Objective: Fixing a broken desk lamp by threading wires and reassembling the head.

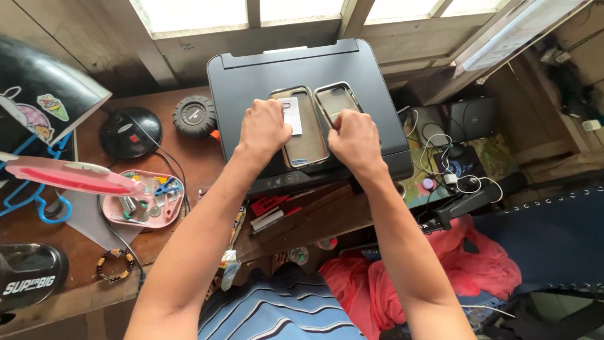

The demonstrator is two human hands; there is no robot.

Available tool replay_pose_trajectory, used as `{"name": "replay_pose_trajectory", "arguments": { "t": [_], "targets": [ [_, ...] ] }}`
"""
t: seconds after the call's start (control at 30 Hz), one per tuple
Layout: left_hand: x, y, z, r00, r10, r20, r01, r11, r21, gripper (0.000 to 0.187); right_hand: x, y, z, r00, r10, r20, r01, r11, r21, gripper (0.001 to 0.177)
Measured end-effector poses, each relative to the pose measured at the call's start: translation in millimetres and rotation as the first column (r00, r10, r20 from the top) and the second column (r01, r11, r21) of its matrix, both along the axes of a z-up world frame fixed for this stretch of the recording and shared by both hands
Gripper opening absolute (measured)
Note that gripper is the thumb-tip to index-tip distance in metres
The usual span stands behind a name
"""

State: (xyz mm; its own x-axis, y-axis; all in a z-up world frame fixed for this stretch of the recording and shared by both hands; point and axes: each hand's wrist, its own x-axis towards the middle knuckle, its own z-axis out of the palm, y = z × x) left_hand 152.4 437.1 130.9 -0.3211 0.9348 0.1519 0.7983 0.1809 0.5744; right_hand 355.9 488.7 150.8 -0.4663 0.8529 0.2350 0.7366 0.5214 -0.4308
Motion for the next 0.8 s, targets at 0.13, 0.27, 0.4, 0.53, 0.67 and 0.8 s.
{"name": "replay_pose_trajectory", "arguments": {
  "t": [0.13, 0.27, 0.4, 0.53, 0.67, 0.8],
  "targets": [
    [0.4, -3.1, -2.4, 1.0, -0.011, 0.021, 0.011, 1.0, 0.001, 0.018, -0.8, -6.5, 9.0, 0.999, 0.038, -0.037, -0.039, 0.999, -0.024, 0.02],
    [-1.0, -19.9, 10.2, 0.997, -0.048, 0.057, 0.043, 0.995, 0.087, 0.031, 10.7, -23.5, 33.0, 0.986, 0.028, -0.163, -0.044, 0.994, -0.098, 0.023],
    [-4.1, -34.9, 21.8, 0.994, -0.065, 0.092, 0.06, 0.996, 0.066, 0.037, 35.2, -30.4, 38.2, 0.973, 0.019, -0.228, -0.026, 0.999, -0.03, 0.02],
    [-6.0, -41.7, 27.5, 0.992, -0.091, 0.084, 0.082, 0.991, 0.107, 0.047, 56.7, -32.2, 37.9, 0.975, -0.006, -0.223, -0.001, 0.999, -0.032, 0.021],
    [-8.2, -42.6, 18.9, 0.981, -0.098, 0.169, 0.073, 0.987, 0.147, 0.046, 69.5, -31.6, 30.5, 0.986, -0.044, -0.16, 0.046, 0.999, 0.01, 0.02],
    [-8.6, -39.1, 7.9, 0.97, -0.125, 0.211, 0.084, 0.977, 0.194, 0.038, 75.5, -29.1, 18.8, 0.985, -0.047, -0.166, 0.063, 0.994, 0.09, 0.022]
  ]
}}
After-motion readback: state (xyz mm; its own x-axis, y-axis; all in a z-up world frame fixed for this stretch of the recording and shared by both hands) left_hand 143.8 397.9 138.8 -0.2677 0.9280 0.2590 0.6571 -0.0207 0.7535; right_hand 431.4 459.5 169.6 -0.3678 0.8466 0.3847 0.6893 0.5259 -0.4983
